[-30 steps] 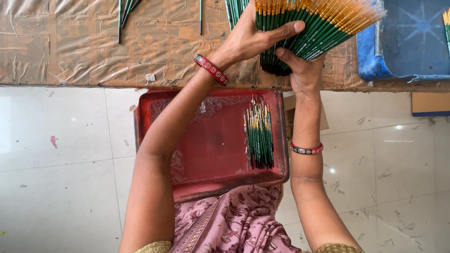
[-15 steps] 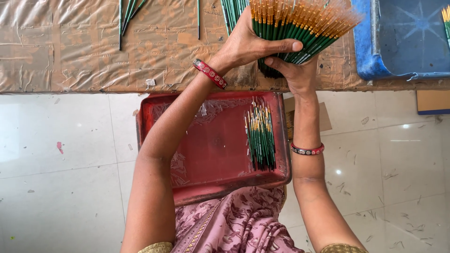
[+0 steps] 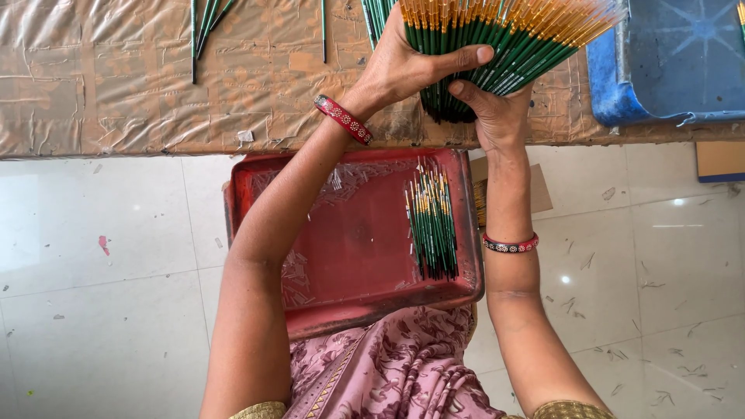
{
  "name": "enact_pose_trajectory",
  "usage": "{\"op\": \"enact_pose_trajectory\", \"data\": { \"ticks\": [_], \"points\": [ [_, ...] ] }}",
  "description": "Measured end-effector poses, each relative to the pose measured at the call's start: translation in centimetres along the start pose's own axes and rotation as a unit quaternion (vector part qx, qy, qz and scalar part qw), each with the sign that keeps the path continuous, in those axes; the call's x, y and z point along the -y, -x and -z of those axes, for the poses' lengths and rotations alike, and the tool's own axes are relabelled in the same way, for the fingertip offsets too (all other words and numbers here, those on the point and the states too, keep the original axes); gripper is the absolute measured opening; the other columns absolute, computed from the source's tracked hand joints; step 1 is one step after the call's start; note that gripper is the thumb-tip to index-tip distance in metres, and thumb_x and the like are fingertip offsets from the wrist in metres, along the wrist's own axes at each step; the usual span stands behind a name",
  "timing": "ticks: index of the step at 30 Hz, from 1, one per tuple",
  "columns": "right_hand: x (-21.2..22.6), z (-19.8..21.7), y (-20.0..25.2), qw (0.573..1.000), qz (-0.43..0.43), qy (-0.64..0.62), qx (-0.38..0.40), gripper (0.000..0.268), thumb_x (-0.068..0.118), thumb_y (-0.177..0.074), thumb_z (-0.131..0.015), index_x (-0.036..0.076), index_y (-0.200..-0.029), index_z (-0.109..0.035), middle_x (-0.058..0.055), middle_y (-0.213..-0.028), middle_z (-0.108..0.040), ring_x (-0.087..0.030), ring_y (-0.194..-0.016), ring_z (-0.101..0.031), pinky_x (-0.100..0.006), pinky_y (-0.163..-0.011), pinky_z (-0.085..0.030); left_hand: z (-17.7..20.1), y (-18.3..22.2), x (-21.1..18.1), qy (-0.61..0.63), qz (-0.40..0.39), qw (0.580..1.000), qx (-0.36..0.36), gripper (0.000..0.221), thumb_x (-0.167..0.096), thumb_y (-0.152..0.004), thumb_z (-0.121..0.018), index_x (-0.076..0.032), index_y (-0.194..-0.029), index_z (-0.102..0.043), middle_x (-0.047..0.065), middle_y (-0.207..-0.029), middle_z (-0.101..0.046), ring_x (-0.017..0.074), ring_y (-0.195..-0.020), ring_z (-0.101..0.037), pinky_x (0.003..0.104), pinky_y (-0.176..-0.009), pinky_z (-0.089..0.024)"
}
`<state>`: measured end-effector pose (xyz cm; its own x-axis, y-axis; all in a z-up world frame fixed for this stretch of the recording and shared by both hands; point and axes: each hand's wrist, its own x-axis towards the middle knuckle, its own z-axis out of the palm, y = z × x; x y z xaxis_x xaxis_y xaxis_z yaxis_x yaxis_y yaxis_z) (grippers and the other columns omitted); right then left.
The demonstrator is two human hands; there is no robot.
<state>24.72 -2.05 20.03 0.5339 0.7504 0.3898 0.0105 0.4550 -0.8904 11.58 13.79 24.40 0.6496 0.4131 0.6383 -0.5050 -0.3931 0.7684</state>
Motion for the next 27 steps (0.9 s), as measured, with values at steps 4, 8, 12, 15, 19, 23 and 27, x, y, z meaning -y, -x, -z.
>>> {"op": "enact_pose_trajectory", "data": {
  "ticks": [4, 8, 12, 15, 19, 23, 27],
  "points": [
    [0.0, 0.0, 0.0, 1.0, -0.001, 0.0, -0.001, 0.048, -0.001, -0.083, -0.094, 0.011, -0.122, -0.069, -0.001, -0.116, -0.072, -0.018, -0.116, -0.07, -0.036, -0.109, -0.061, 0.0, 0.0, -0.1, 0.012, 0.018, 1.0, 0.009, 0.05, -0.034, -0.09, -0.094, -0.003, -0.117, -0.065, 0.002, -0.106, -0.072, 0.0139, -0.101, -0.072, 0.031, -0.089, -0.064],
    [0.2, -0.3, 0.0, 1.0, -0.003, 0.0, -0.006, 0.05, 0.0, -0.082, -0.094, 0.012, -0.123, -0.068, -0.001, -0.117, -0.072, -0.017, -0.116, -0.07, -0.035, -0.11, -0.061, 0.1, -0.1, -0.1, 0.013, 0.014, 1.0, 0.02, 0.05, -0.033, -0.091, -0.094, -0.003, -0.118, -0.065, 0.002, -0.107, -0.073, 0.0138, -0.101, -0.073, 0.031, -0.089, -0.064],
    [0.4, -0.6, 0.0, 1.0, 0.002, 0.004, -0.005, 0.051, 0.0, -0.082, -0.095, 0.012, -0.123, -0.068, -0.001, -0.118, -0.071, -0.017, -0.118, -0.07, -0.035, -0.111, -0.06, 0.0, 0.0, 0.2, 0.011, 0.01, 1.0, 0.011, 0.053, -0.034, -0.09, -0.095, -0.003, -0.119, -0.064, 0.003, -0.109, -0.073, 0.0144, -0.103, -0.072, 0.032, -0.091, -0.064],
    [0.6, -0.8, -0.1, 0.999, 0.02, 0.044, 0.013, 0.043, 0.004, -0.083, -0.095, 0.012, -0.118, -0.071, -0.001, -0.113, -0.073, -0.016, -0.114, -0.072, -0.034, -0.109, -0.062, 0.2, 0.0, -0.4, 0.013, -0.002, 1.0, 0.02, 0.059, -0.035, -0.088, -0.097, -0.002, -0.123, -0.061, 0.004, -0.113, -0.072, 0.0152, -0.106, -0.072, 0.032, -0.094, -0.065],
    [1.9, -2.2, -0.2, 0.977, 0.099, 0.171, 0.074, 0.03, 0.014, -0.086, -0.093, 0.009, -0.109, -0.074, -0.001, -0.101, -0.075, -0.015, -0.1, -0.075, -0.032, -0.096, -0.065, 0.2, -0.2, -0.4, 0.004, -0.046, 0.997, 0.06, 0.067, -0.031, -0.084, -0.103, 0.001, -0.126, -0.061, 0.009, -0.118, -0.072, 0.0184, -0.111, -0.071, 0.034, -0.1, -0.061],
    [1.0, -1.5, -0.1, 0.971, 0.111, 0.187, 0.097, 0.032, 0.022, -0.086, -0.094, 0.005, -0.106, -0.076, -0.001, -0.097, -0.074, -0.016, -0.096, -0.074, -0.029, -0.085, -0.063, 0.2, -0.2, -1.4, 0.003, -0.018, 0.999, 0.045, 0.063, -0.029, -0.083, -0.102, 0.0, -0.122, -0.061, 0.007, -0.113, -0.073, 0.0159, -0.106, -0.073, 0.032, -0.096, -0.063],
    [0.6, -1.1, 0.0, 0.987, 0.088, 0.129, 0.049, 0.048, 0.037, -0.08, -0.092, 0.006, -0.11, -0.072, 0.003, -0.099, -0.071, -0.013, -0.098, -0.072, -0.03, -0.089, -0.063, 0.3, -0.3, -2.1, 0.017, -0.001, 0.999, 0.05, 0.048, -0.024, -0.088, -0.098, -0.001, -0.117, -0.068, 0.005, -0.11, -0.077, 0.0139, -0.101, -0.075, 0.031, -0.093, -0.065]
  ]
}}
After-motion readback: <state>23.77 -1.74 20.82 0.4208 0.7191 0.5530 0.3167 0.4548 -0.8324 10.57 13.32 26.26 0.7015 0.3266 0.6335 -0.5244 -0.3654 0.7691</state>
